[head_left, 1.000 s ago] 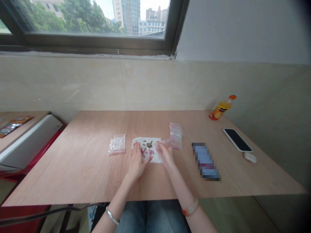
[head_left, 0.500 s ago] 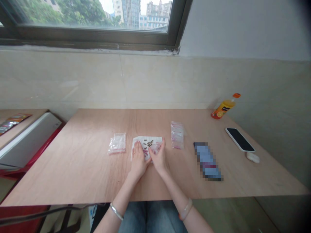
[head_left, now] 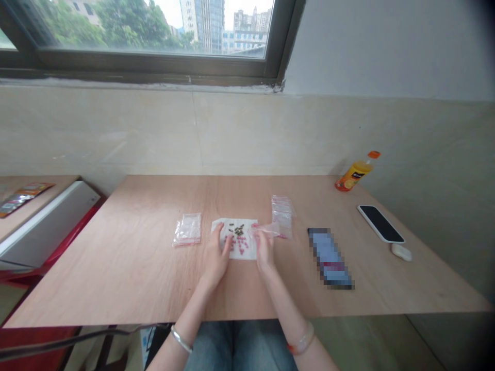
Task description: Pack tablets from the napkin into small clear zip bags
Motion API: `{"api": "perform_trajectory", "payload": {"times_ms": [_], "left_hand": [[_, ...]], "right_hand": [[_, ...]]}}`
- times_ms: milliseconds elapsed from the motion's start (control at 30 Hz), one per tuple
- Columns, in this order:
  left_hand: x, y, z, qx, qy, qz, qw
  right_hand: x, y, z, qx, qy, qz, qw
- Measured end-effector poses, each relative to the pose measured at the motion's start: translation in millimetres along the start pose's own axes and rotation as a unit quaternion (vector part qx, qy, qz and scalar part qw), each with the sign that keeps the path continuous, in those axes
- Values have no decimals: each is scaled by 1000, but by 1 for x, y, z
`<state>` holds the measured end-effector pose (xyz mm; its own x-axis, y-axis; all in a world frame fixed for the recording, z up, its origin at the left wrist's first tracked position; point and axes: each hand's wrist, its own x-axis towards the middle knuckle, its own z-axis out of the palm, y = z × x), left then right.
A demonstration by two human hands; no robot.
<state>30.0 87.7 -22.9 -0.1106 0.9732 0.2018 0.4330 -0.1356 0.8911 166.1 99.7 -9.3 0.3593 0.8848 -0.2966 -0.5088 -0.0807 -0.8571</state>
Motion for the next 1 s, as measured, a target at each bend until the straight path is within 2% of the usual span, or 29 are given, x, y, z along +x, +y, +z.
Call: {"api": "perform_trajectory", "payload": {"times_ms": [67,133,267,367,467,567,667,767,867,933,1000], "left_hand": [[7,10,-9,-76,29,-46,996],[17,17,-16,-138,15,-98,985],[31,24,-30,-221,-56,-168,959],[36,20,-39,-243,-50,-175,953],[41,10,-50,-250,10,-167,954],[53,-1,-65,-215,50,-148,964],[71,-14,-81,-168,59,-108,978],[88,-29,-96,-70,64,-73,993],[93,-45,-106,32,77,-75,994],[90,-54,-109,59,97,-86,990],[84,-63,-111,99,119,-68,986]], "right_hand": [[-2,-15,2,88,-18,56,994],[-8,-28,7,131,-89,120,980],[-24,-37,21,75,-223,217,948],[-31,-25,34,13,-277,243,930],[-31,-5,48,-32,-256,211,943],[-27,19,67,-93,-195,121,969],[-25,39,88,-218,-163,20,962],[-28,50,106,-359,-182,-107,909],[-35,55,116,-477,-241,-215,817],[-41,58,118,-547,-293,-232,749],[-45,61,117,-589,-330,-228,701]]}}
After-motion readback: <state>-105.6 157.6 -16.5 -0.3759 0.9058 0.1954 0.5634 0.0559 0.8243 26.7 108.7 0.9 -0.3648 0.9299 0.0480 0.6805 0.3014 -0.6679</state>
